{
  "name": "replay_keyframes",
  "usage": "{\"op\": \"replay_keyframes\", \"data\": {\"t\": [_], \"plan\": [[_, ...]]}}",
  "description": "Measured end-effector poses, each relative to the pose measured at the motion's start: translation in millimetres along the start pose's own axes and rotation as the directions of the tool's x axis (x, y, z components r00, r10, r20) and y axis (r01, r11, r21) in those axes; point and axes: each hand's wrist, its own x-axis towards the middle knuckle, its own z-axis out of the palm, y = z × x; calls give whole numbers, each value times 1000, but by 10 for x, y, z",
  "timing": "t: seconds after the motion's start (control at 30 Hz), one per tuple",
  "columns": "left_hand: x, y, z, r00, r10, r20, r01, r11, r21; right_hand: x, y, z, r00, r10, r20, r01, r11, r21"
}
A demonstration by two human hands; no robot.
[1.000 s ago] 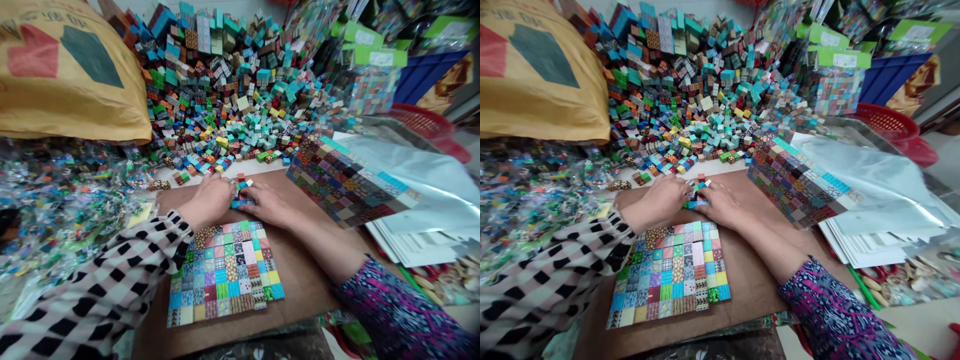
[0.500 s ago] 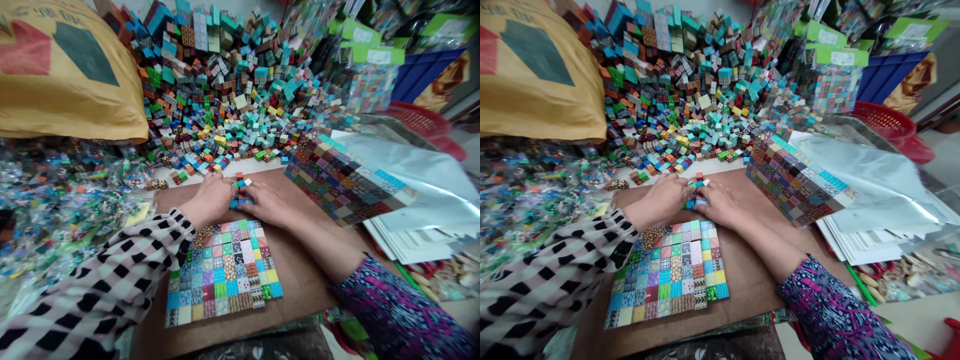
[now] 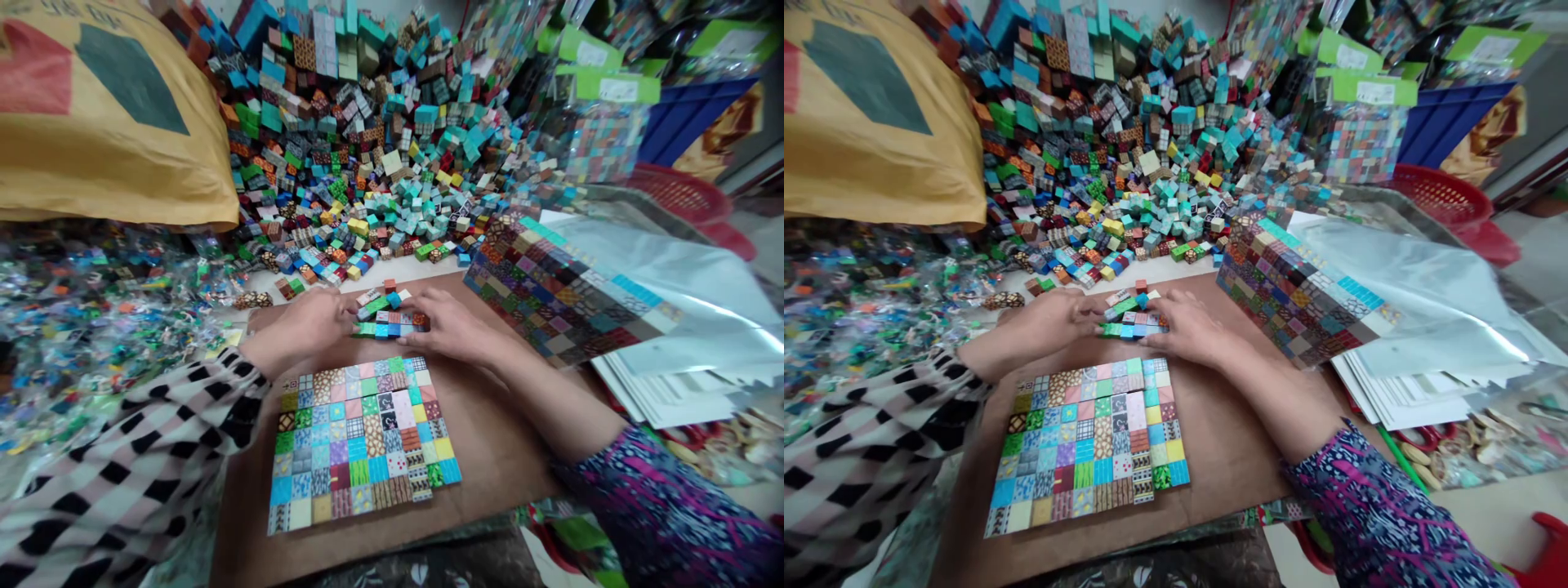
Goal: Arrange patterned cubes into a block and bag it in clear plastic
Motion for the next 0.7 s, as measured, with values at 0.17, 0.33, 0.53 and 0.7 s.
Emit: {"op": "replay_keyframes", "data": {"t": [0.17, 0.33, 0.53, 0.7], "plan": [[-60, 33, 33, 999, -11, 33, 15, 992, -128, 58, -90, 87, 1000, -5, 28, 6, 1000, -7], [-63, 102, 43, 999, 23, 46, -10, 966, -260, 71, -160, 76, 997, -66, 30, 66, 998, -9], [-27, 5, 116, 999, 41, -4, -41, 969, -242, 156, -25, -43, 985, 50, -163, -45, 998, 33], [25, -33, 171, 998, -62, 0, 61, 975, -215, 364, 108, 21, 997, -2, -79, -7, 994, -111]]}}
